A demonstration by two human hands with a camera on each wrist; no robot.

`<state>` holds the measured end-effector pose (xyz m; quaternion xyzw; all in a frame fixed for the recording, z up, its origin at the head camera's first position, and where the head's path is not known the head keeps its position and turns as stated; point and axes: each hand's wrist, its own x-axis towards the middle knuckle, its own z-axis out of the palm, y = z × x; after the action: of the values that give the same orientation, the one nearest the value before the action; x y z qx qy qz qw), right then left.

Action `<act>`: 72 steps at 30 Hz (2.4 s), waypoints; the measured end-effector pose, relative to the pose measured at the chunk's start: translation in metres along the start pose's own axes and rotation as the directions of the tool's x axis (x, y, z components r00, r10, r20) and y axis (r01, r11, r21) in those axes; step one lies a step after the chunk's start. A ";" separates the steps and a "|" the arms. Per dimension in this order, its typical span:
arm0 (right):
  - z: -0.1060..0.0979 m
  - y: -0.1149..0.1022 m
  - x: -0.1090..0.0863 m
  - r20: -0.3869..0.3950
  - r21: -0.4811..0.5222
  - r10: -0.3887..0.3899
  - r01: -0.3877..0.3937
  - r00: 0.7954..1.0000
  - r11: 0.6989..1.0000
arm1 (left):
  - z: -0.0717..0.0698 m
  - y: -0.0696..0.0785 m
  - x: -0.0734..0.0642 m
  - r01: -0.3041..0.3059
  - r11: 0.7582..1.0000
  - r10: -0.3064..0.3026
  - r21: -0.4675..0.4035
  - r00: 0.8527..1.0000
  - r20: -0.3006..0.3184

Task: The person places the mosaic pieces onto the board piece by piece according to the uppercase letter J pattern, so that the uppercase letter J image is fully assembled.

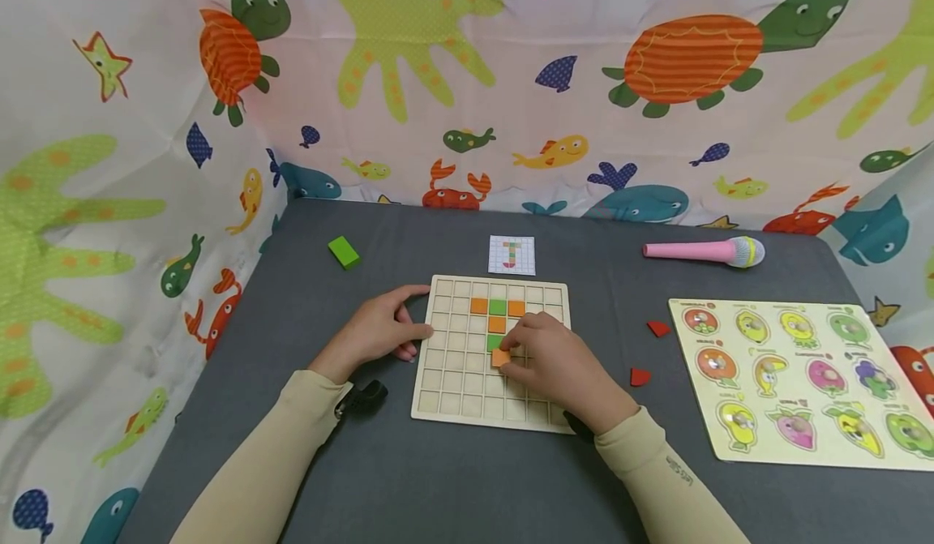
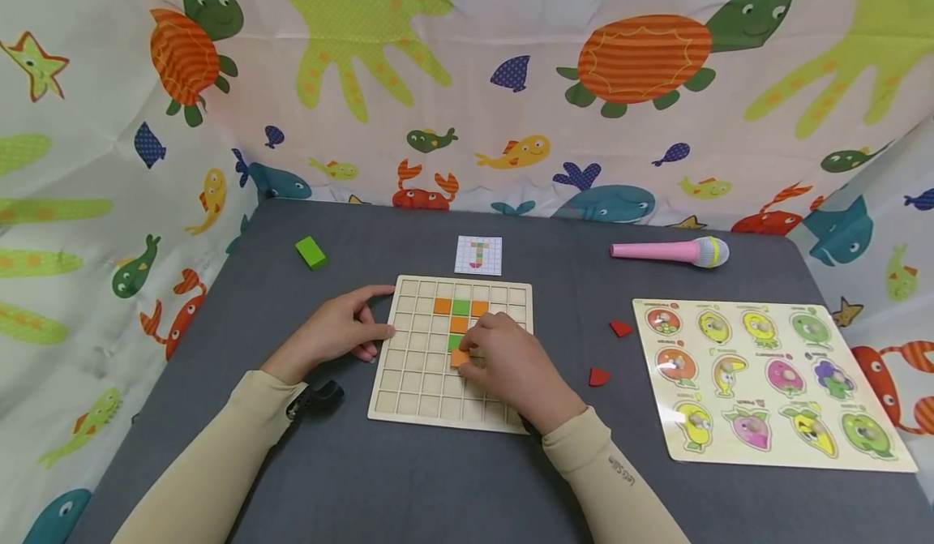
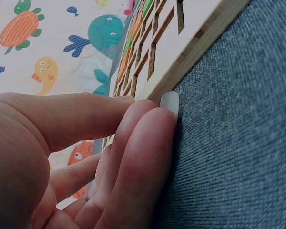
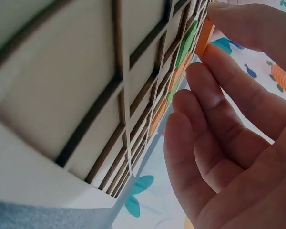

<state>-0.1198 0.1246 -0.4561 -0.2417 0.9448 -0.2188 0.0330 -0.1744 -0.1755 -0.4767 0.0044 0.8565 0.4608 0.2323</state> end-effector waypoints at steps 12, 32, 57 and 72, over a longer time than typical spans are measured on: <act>0.004 -0.006 -0.001 -0.016 -0.010 -0.020 0.019 1.000 1.000 | 0.000 0.000 0.000 -0.004 1.000 0.004 -0.001 1.000 0.003; 0.006 -0.006 -0.001 -0.012 -0.024 -0.021 0.020 1.000 0.999 | 0.001 0.002 -0.001 0.001 1.000 -0.001 0.019 1.000 -0.001; 0.005 -0.005 0.000 -0.007 -0.026 -0.009 0.009 1.000 1.000 | 0.001 0.000 0.000 -0.014 1.000 0.013 0.026 1.000 0.007; 0.003 -0.003 0.000 0.000 -0.017 -0.025 0.025 1.000 1.000 | -0.001 0.000 0.000 -0.025 1.000 0.025 0.019 1.000 0.010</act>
<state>-0.1182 0.1213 -0.4573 -0.2538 0.9435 -0.2111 0.0280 -0.1751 -0.1764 -0.4766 0.0194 0.8596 0.4555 0.2306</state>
